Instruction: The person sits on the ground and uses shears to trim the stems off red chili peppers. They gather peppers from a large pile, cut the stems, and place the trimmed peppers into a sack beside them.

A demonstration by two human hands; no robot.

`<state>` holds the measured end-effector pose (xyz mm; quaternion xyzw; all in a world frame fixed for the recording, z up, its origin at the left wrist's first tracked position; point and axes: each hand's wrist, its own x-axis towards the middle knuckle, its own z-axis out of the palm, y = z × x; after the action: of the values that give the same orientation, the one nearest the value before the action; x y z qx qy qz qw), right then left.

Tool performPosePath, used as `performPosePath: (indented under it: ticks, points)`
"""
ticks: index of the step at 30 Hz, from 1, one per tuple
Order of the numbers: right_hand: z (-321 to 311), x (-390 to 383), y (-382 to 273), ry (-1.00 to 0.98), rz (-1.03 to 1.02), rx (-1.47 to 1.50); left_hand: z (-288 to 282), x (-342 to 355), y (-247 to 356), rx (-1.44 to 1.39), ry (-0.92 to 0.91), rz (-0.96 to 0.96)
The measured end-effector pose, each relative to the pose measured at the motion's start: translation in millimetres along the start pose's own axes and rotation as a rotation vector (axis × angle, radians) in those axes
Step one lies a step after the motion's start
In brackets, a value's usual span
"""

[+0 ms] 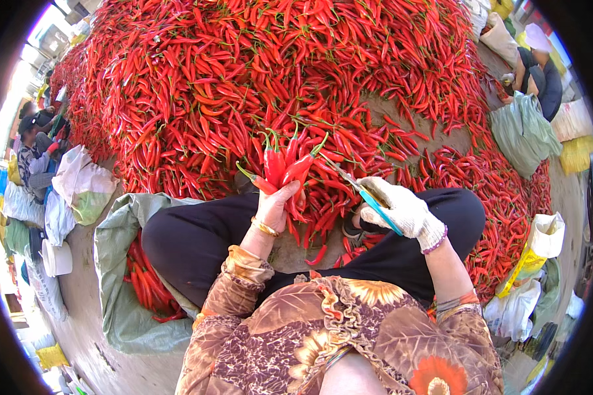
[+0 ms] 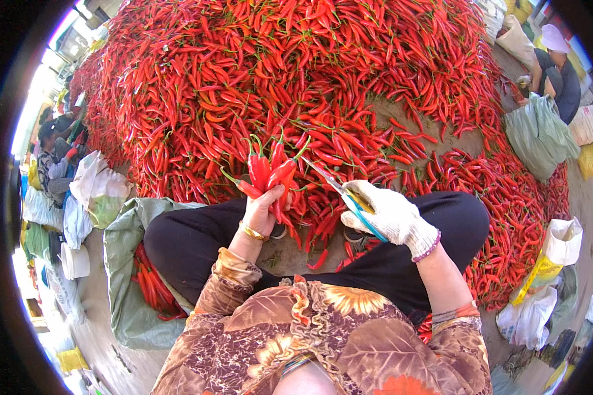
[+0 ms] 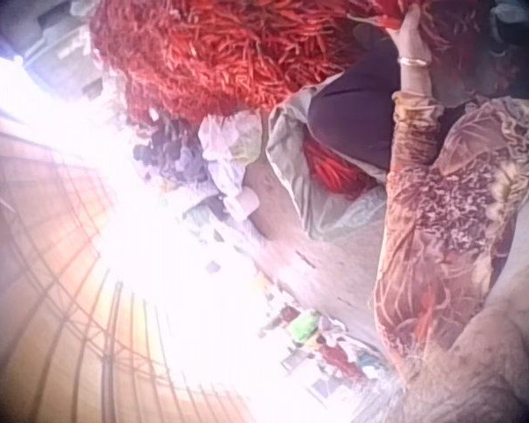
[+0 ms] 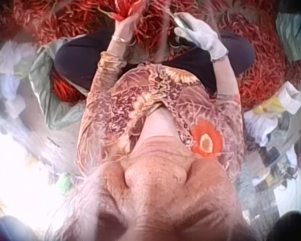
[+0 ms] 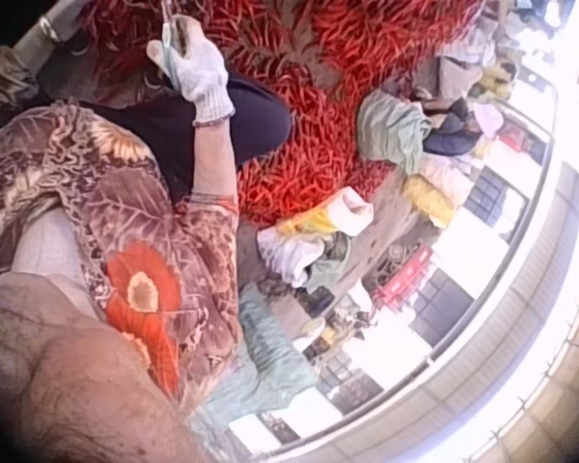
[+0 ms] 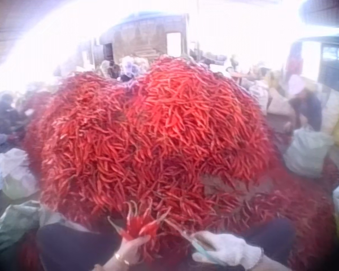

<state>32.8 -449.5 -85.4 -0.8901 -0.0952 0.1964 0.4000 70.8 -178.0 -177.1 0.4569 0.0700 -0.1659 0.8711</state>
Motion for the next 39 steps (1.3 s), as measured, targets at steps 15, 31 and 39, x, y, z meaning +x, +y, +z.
performPosePath:
  ticks: [15, 31, 39]
  points:
    - [1.0, 2.0, -1.3, 0.132, -0.007, 0.038, -0.5, 1.9, -5.9, 0.059, -0.068, -0.011]
    - [2.1, 2.2, -13.0, -0.008, 0.035, -0.173, -2.0, -0.8, -1.9, 0.015, -0.167, -0.036]
    - [-5.1, 3.8, -6.1, 0.046, 0.112, 0.127, 1.0, -5.3, -0.1, 0.060, -0.124, -0.094]
